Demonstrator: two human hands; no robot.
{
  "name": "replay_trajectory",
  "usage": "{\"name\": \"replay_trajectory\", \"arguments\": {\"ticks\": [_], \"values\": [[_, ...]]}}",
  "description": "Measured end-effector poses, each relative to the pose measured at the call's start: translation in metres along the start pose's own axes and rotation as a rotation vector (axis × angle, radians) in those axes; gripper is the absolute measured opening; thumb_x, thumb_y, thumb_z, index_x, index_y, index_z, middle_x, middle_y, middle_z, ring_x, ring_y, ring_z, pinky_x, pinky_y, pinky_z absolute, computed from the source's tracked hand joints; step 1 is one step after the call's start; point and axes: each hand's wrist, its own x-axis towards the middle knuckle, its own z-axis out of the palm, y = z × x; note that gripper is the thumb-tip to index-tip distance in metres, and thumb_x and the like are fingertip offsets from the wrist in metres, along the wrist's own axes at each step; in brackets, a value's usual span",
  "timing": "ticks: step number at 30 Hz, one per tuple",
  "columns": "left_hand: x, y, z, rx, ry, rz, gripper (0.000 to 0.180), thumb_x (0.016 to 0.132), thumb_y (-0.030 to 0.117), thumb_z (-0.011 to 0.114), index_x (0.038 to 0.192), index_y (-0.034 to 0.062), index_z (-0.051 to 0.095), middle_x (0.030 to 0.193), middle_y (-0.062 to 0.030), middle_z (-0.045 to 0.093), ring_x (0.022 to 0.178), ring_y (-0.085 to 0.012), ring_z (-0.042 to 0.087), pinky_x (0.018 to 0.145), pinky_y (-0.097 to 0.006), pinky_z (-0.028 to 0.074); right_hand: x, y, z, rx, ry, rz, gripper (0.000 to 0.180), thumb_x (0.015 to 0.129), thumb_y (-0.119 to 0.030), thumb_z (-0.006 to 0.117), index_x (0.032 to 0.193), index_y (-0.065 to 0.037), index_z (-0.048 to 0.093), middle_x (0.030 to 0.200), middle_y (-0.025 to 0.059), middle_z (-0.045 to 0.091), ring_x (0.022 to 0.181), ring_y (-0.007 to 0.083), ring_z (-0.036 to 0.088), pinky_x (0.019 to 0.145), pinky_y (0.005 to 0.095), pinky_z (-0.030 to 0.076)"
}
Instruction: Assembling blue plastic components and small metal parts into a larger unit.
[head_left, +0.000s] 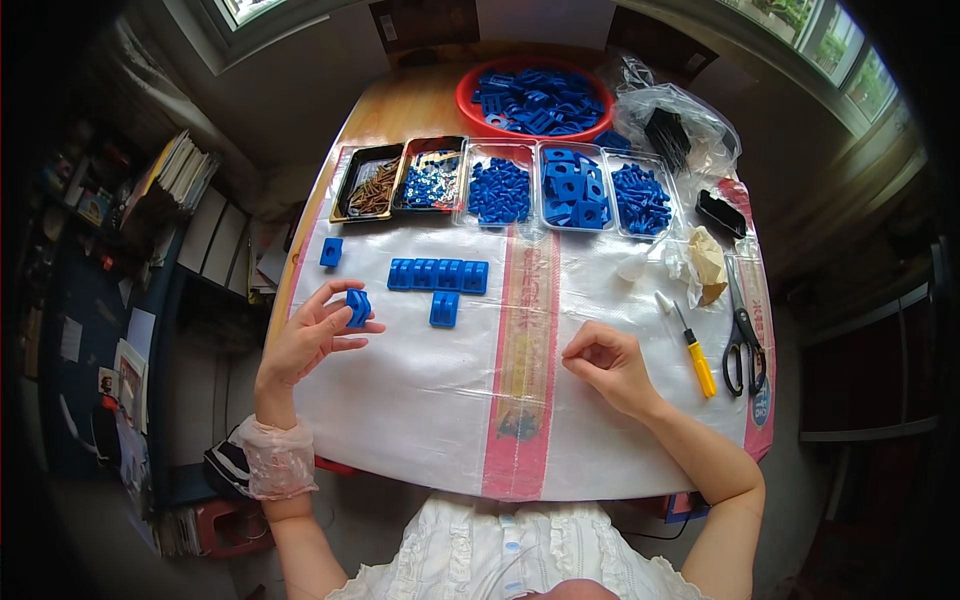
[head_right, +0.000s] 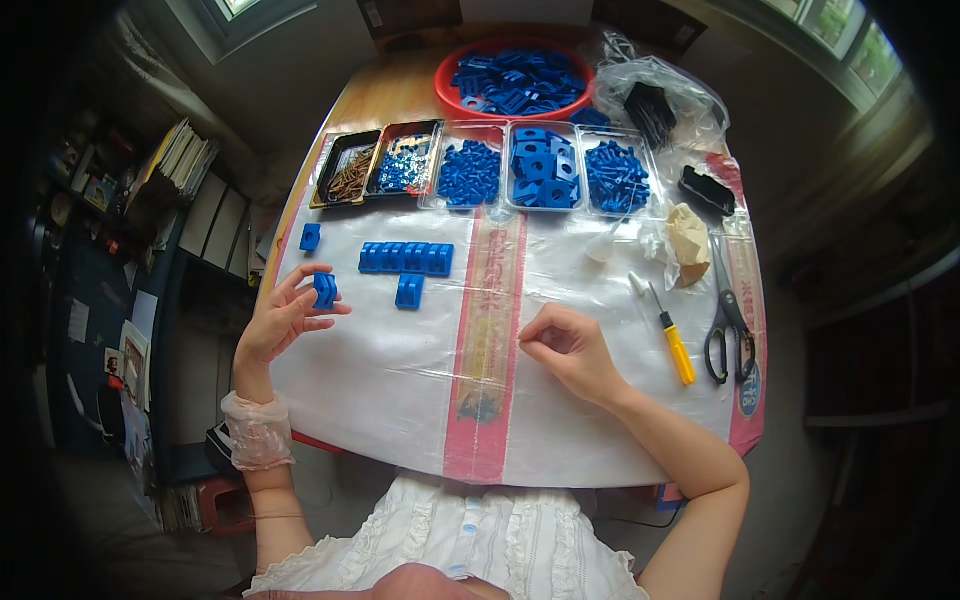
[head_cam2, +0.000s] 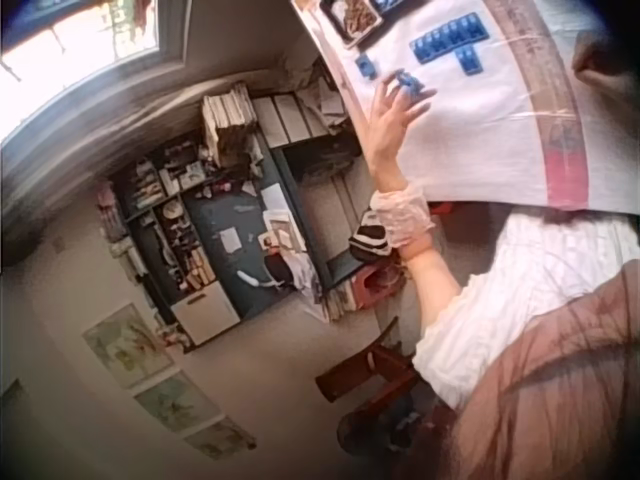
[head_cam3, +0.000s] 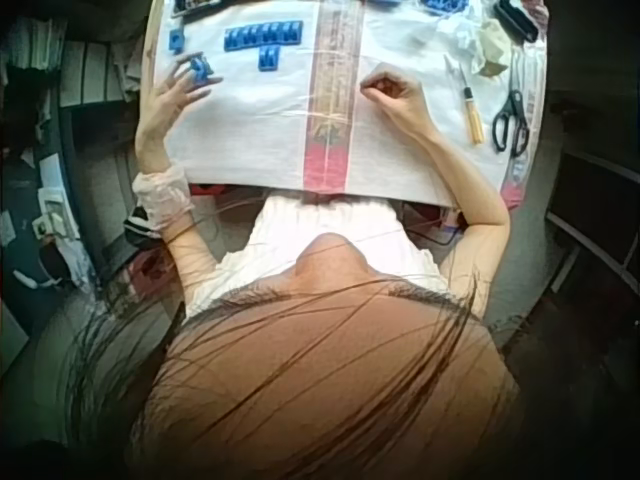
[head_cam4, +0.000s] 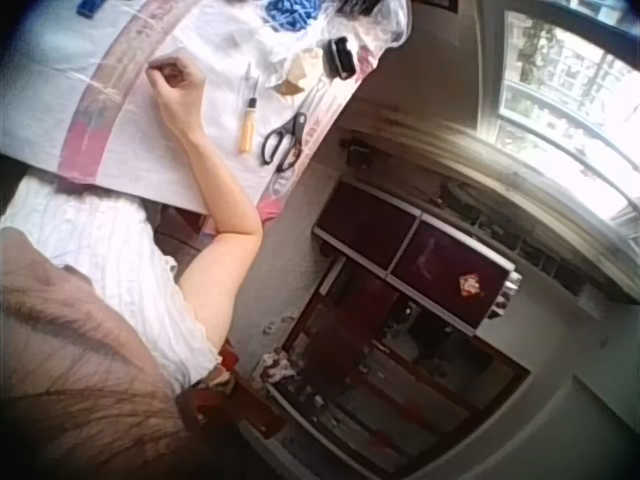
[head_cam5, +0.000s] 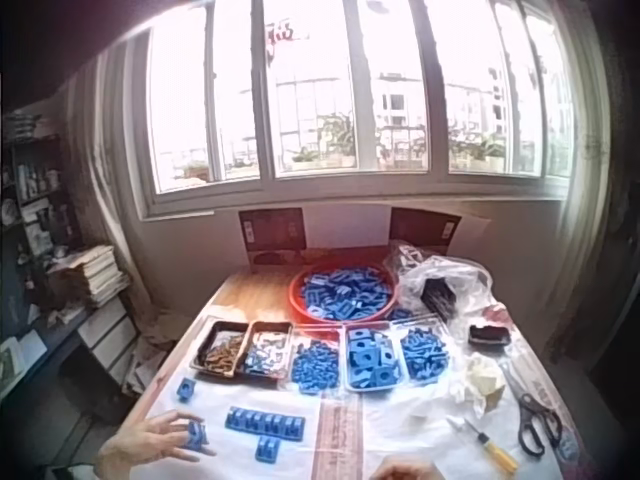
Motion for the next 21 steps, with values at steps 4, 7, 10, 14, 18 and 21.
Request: {"name": "replay_trajectory", "arguments": {"ticks": [4,7,10,14,18,21], "values": [[0.002,0.003,0.007,0.005,-0.043,-0.056,0.047,0.102,0.023,0.06,0.144,0.0084,0.044,0.115,-0.0133,0.065,0.1,-0.0297,0.073,0.074,-0.03,0.063,0.0,0.0,-0.001,-0.015,-0.001,-0.006,0.01,0.088,0.008,0.067,0.094,0.001,0.068,0.093,0.0012,0.061,0.083,0.0055,0.058,0.072,0.0204,0.048],[0.005,0.001,0.012,0.029,-0.034,-0.037,0.046,0.104,0.021,0.057,0.145,0.007,0.043,0.117,-0.0173,0.065,0.096,-0.0286,0.074,0.068,-0.027,0.063,0.0,0.001,-0.001,-0.004,-0.002,-0.003,0.01,0.088,0.008,0.067,0.094,0.001,0.068,0.093,0.0012,0.061,0.083,0.0054,0.058,0.072,0.0205,0.048],[0.006,0.001,0.014,0.009,-0.061,-0.046,0.043,0.105,0.019,0.054,0.145,0.0061,0.043,0.119,-0.0179,0.064,0.092,-0.0238,0.073,0.065,-0.024,0.062,-0.001,0.0,-0.001,0.004,0.006,0.008,0.01,0.088,0.008,0.067,0.094,0.001,0.068,0.093,0.0013,0.062,0.083,0.0055,0.059,0.072,0.0207,0.048],[0.013,-0.006,0.011,-0.063,-0.097,-0.066,0.038,0.106,0.015,0.049,0.143,0.0055,0.046,0.121,-0.0181,0.064,0.086,-0.0165,0.069,0.064,-0.02,0.058,0.0,0.0,0.0,-0.004,-0.001,0.002,0.01,0.088,0.008,0.067,0.094,0.001,0.068,0.093,0.0015,0.062,0.084,0.0057,0.059,0.073,0.0207,0.049],[0.02,-0.015,0.015,-0.008,-0.064,-0.123,0.034,0.106,0.012,0.047,0.139,0.0051,0.05,0.114,-0.015,0.066,0.085,-0.014,0.068,0.069,-0.02,0.057,0.0,0.0,-0.001,-0.016,0.0,-0.003,0.01,0.088,0.009,0.067,0.094,0.001,0.068,0.094,0.0016,0.062,0.084,0.0058,0.059,0.073,0.0207,0.049],[0.027,-0.019,0.023,0.152,-0.014,-0.094,0.032,0.106,0.011,0.047,0.136,0.0054,0.053,0.103,-0.0099,0.064,0.085,-0.0123,0.068,0.071,-0.021,0.057,-0.001,0.001,-0.001,-0.006,0.002,0.004,0.01,0.088,0.009,0.067,0.094,0.001,0.068,0.093,0.0017,0.062,0.084,0.0058,0.06,0.073,0.0207,0.049]]}}
